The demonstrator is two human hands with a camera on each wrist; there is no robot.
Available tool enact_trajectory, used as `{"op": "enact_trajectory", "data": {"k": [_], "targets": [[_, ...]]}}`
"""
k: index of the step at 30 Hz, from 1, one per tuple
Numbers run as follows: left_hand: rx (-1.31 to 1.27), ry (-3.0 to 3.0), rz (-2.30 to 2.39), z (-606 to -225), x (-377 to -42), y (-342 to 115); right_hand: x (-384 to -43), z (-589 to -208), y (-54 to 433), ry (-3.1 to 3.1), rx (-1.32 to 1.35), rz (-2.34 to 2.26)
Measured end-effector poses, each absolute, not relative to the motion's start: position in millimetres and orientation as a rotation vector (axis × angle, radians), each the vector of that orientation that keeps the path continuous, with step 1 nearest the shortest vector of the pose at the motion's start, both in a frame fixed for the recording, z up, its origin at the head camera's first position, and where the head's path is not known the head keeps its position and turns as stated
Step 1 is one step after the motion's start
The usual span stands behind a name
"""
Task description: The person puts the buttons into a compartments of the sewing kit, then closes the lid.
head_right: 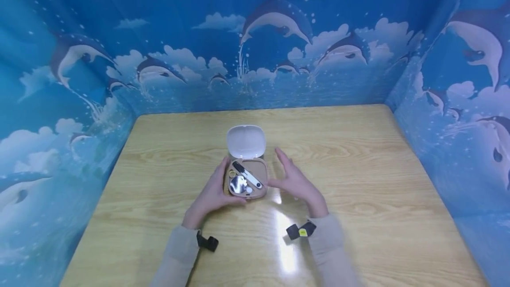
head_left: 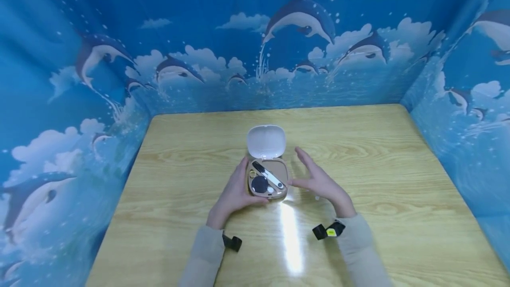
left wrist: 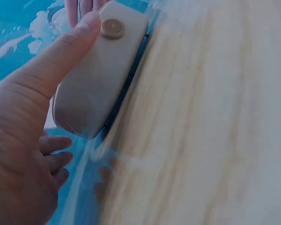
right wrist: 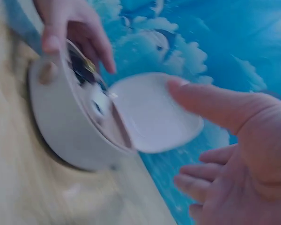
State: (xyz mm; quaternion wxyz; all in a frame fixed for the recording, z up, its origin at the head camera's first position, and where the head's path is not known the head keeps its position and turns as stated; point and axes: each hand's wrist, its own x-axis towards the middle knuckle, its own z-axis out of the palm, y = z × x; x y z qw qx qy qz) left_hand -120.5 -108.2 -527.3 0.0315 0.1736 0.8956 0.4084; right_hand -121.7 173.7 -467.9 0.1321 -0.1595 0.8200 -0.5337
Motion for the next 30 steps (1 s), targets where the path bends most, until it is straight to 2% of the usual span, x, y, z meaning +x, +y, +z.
{"op": "enact_trajectory", "data": {"k": [7, 17, 24, 30], "targets": [[0.639, 2.767, 1.3, -542, -132, -113, -128, -468, 211, 2.41, -0.472, -1.793], [0.778, 2.906, 1.161, -550, -138, -114, -123, -504, 253, 2.539, -0.375, -1.83], [0.767, 2.908, 1.148, -554, -137, -114, -120, -522, 260, 2.511, -0.292, -1.849], [0.761, 2.918, 1.13, -553, -135, -115, -118, -517, 251, 2.525, -0.399, -1.904]]}}
